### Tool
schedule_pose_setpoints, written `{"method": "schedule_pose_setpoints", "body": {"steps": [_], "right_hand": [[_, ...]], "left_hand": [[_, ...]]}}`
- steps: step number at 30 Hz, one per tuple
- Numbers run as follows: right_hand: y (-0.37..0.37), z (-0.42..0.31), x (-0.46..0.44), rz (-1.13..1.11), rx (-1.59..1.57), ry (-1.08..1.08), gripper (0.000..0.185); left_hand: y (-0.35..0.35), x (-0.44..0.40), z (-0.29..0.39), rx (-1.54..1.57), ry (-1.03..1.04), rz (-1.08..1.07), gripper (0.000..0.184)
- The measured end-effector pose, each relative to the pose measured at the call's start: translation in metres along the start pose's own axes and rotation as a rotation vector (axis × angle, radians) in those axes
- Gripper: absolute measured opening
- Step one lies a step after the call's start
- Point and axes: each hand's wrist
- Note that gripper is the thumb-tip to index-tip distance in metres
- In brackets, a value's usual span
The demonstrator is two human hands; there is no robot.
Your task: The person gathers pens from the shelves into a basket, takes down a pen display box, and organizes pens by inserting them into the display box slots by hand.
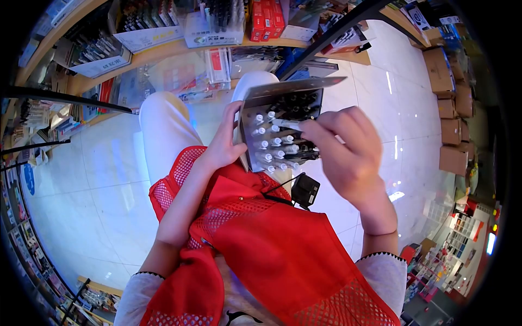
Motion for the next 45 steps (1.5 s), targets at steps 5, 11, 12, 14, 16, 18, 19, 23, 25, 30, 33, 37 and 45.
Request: {"method": "schedule_pose_setpoints", "body": {"steps": [5,11,12,14,16,18,19,23,25,30,33,37,45], "right_hand": [[-0.016,-0.001,-0.008,0.074,-0.004,0.073,0.027],[0.008,0.004,-0.006,0.027,-0.098,0.087,0.028],[0.016,0.004,-0.003,-0.018,-0.121,0.071,0.030],[0.030,0.003,0.002,-0.049,-0.092,0.035,0.031],[0.041,0.003,0.004,-0.039,-0.082,0.018,0.032],[0.047,0.004,0.004,-0.039,-0.079,0.017,0.033],[0.046,0.004,0.003,-0.056,-0.076,0.026,0.033],[0.041,0.006,-0.002,-0.105,-0.086,0.050,0.032],[0.042,0.007,-0.003,-0.103,-0.099,0.049,0.032],[0.051,0.011,-0.001,-0.051,-0.129,0.063,0.032],[0.052,0.012,-0.002,-0.057,-0.129,0.051,0.031],[0.047,0.012,-0.005,-0.119,-0.137,0.053,0.030],[0.049,0.016,-0.004,-0.103,-0.165,0.058,0.030]], "left_hand": [[-0.001,-0.001,0.006,0.029,0.036,-0.005,0.080],[-0.002,-0.005,0.026,-0.057,0.047,-0.039,0.077],[-0.002,-0.005,0.030,-0.065,0.056,-0.041,0.077],[-0.002,-0.006,0.032,-0.075,0.074,-0.041,0.077],[-0.001,-0.007,0.032,-0.074,0.090,-0.036,0.076],[-0.001,-0.006,0.030,-0.074,0.073,-0.025,0.077],[-0.001,-0.005,0.028,-0.075,0.064,-0.021,0.077],[-0.003,-0.002,0.020,-0.087,0.046,-0.069,0.087],[-0.003,-0.002,0.022,-0.086,0.041,-0.073,0.088],[-0.003,-0.001,0.017,-0.075,0.054,-0.070,0.088],[-0.003,-0.001,0.014,-0.061,0.056,-0.067,0.088],[-0.002,0.000,0.012,-0.067,0.042,-0.061,0.087],[0.000,-0.001,0.015,-0.026,0.041,-0.022,0.082]]}}
Point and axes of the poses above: each hand's wrist, its own x-axis away from the middle knuckle, its own y-axis out of the palm, z = x × y, and after that the axes turned 10 degrees about -x, right-handed
